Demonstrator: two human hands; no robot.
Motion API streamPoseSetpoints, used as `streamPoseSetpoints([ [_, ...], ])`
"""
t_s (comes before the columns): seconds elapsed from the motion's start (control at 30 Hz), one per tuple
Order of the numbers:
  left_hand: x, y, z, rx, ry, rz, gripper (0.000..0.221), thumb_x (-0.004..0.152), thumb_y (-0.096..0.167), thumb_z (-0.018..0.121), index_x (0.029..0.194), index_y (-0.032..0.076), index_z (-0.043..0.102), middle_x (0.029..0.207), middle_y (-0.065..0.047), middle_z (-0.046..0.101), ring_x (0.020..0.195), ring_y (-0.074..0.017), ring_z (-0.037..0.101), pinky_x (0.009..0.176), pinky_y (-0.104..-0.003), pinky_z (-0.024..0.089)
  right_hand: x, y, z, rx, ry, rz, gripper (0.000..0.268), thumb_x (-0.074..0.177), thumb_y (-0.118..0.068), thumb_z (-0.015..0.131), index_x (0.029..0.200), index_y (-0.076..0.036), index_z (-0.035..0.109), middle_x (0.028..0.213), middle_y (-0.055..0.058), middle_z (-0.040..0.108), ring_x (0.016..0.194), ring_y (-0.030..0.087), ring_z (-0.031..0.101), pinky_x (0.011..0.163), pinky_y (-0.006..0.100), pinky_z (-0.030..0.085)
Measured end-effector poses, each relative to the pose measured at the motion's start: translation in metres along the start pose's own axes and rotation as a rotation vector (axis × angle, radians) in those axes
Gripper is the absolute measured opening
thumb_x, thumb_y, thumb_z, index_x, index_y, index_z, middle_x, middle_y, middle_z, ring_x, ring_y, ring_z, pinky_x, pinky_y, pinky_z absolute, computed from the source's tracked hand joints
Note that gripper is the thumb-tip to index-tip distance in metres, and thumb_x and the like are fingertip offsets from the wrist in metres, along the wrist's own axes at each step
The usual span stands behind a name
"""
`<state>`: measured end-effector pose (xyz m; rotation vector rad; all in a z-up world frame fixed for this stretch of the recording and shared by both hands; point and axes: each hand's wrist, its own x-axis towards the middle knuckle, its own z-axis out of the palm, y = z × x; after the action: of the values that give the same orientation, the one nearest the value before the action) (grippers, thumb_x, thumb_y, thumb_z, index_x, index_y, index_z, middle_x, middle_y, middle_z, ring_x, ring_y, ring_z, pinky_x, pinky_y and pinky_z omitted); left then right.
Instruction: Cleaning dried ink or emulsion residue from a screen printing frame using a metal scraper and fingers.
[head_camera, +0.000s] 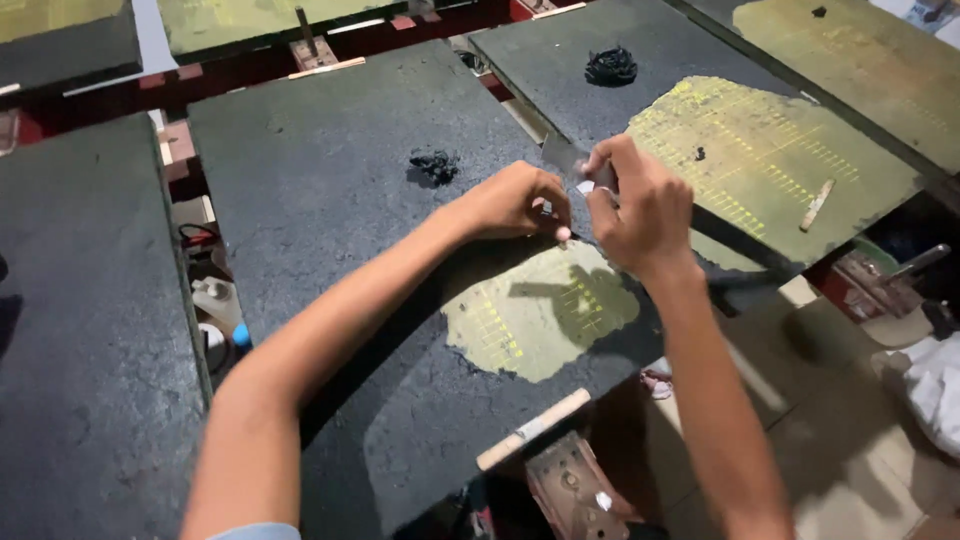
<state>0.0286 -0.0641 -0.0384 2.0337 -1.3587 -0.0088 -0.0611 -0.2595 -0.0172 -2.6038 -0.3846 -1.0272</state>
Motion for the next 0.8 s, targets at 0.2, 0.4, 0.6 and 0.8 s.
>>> streamPoseSetpoints([
  [0.2,-0.003,-0.010,0.011,-0.029,0.092,-0.063,0.017,0.085,0.038,0.079,0.092,0.024,0.075,0.081,-0.001,0.070,0.080,-0.0289,0.070,0.077,-0.046,0.055,-0.020,-0.046,-0.068,-0.079,-0.255,0.088,0.034,0.099,-0.015,0.057,0.133,-0.021,0.060,0.097,0.016,0.066,0.091,0.046,0.069,0.072,0.059,0.055],
  [0.4,0.003,-0.018,0.008,-0.218,0.094,-0.071,0.020,0.086,0.036,0.080,0.085,0.016,0.081,0.072,0.006,0.075,0.063,-0.0046,0.062,0.060,-0.028,0.044,-0.046,-0.060,-0.063,-0.236,-0.622,0.112,0.028,0.100,-0.027,0.063,0.127,-0.032,0.068,0.092,0.008,0.066,0.052,0.028,0.071,0.045,0.042,0.065],
  [0.6,-0.002,-0.015,0.012,-0.252,0.142,-0.126,0.004,0.081,0.021,0.080,0.082,0.017,0.080,0.066,-0.003,0.071,0.065,-0.0190,0.067,0.071,-0.036,0.054,-0.057,-0.057,-0.023,-0.264,-0.442,0.032,0.026,0.105,-0.019,0.057,0.126,-0.030,0.067,0.087,0.005,0.056,0.060,0.043,0.070,0.045,0.051,0.058],
  [0.8,-0.003,-0.017,0.021,-0.203,0.182,-0.036,0.007,0.083,0.019,0.077,0.087,0.014,0.080,0.072,-0.008,0.071,0.071,-0.0263,0.069,0.074,-0.038,0.055,-0.057,-0.048,-0.016,-0.336,-0.518,0.143,0.020,0.106,-0.023,0.051,0.117,-0.028,0.067,0.083,0.007,0.054,0.058,0.045,0.070,0.049,0.056,0.057],
])
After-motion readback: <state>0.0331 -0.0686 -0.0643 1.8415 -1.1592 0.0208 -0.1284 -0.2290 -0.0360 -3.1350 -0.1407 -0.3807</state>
